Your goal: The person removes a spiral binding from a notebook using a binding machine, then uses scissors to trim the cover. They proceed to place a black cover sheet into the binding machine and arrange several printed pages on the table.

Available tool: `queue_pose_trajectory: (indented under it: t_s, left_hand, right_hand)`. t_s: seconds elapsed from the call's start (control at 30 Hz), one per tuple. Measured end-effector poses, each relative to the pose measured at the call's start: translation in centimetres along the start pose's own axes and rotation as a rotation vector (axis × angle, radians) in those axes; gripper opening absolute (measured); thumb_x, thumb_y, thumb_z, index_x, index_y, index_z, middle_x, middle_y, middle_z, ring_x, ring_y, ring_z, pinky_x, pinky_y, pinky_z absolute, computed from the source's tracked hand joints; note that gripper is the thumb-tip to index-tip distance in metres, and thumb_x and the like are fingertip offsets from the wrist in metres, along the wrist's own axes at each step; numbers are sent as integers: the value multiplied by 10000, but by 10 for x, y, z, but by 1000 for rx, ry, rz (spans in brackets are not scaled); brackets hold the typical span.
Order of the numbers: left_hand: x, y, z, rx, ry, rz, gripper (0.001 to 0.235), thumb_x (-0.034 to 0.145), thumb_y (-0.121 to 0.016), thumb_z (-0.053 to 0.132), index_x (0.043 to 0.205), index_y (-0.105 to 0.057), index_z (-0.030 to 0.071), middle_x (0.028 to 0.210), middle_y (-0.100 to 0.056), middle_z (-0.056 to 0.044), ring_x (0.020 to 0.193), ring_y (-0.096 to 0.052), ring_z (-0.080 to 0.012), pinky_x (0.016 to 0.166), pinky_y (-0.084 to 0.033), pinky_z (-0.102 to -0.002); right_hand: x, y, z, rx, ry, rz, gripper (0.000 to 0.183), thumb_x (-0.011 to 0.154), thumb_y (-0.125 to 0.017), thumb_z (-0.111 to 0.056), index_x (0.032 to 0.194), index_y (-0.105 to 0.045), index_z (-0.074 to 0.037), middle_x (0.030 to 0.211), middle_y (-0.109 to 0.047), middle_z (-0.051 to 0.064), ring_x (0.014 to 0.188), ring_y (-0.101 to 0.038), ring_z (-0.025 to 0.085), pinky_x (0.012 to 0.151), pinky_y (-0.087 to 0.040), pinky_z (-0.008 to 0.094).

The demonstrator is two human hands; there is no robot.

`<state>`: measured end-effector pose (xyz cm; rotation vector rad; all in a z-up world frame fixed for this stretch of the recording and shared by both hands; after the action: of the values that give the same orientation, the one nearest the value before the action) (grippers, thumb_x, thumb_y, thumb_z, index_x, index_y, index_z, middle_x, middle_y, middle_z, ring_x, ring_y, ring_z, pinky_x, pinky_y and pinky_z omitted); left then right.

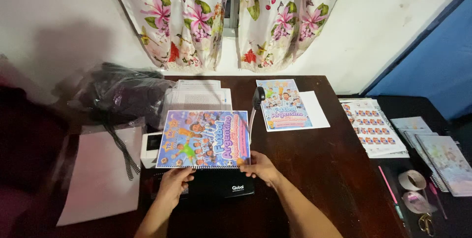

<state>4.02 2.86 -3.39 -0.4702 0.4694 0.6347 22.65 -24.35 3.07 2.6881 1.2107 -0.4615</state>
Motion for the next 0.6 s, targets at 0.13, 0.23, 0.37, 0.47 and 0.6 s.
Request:
queue_pose_trajectory:
  t_s: [0.13,0.23,0.37,0.47,0.6]
  left_hand:
    - [4,1,-2,108,0,54,269,855,-776,295,1021,-726,88,911,-756,-60,688,-631,-133,589,-406,-298]
    - [-10,1,8,215,-40,176,352,961,-759,358,995,-728,10,894,-738,-83,701,-647,-161,607,-454,-279]
    - [3,4,-2,-125,-64,54,246,814,-802,226,1010,-704,115,904,-712,15,737,-672,-120,571,-444,-259]
    - [-7,0,5,-42,-52,110,264,848,-808,275,998,-717,77,911,-720,-34,727,-649,-138,565,-434,-255]
    - [-33,-6,25,78,-20,197,273,925,-790,309,1009,-725,57,910,-720,-45,719,-624,-131,571,-418,-260]
  right_hand:
    - [-9,-6,-14,-7,-110,43,456,854,-824,-339,1168,-694,-35,847,-718,68,617,-594,106,525,-461,231]
    - [-14,-8,-13,14,-199,69,433,902,-750,-392,1165,-697,-53,774,-673,86,577,-585,126,502,-446,237]
    - [-5,-4,-5,-52,-101,43,436,810,-835,-257,1158,-679,-46,891,-745,25,665,-648,79,544,-474,224]
    - [-8,-7,-5,-4,-120,56,451,841,-815,-321,1158,-689,-26,866,-723,71,638,-611,107,532,-453,225]
    - [-19,-17,-25,-35,-161,79,410,848,-781,-347,1152,-701,-84,863,-742,35,642,-634,103,537,-454,222]
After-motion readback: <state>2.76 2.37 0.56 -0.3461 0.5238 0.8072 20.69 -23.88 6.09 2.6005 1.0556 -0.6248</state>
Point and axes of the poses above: each hand's wrist, its own x-axis towards the middle knuckle, its own y-axis out of the back of the hand, z = x × y, the point moved 6 cm from there along x, towards the middle knuckle
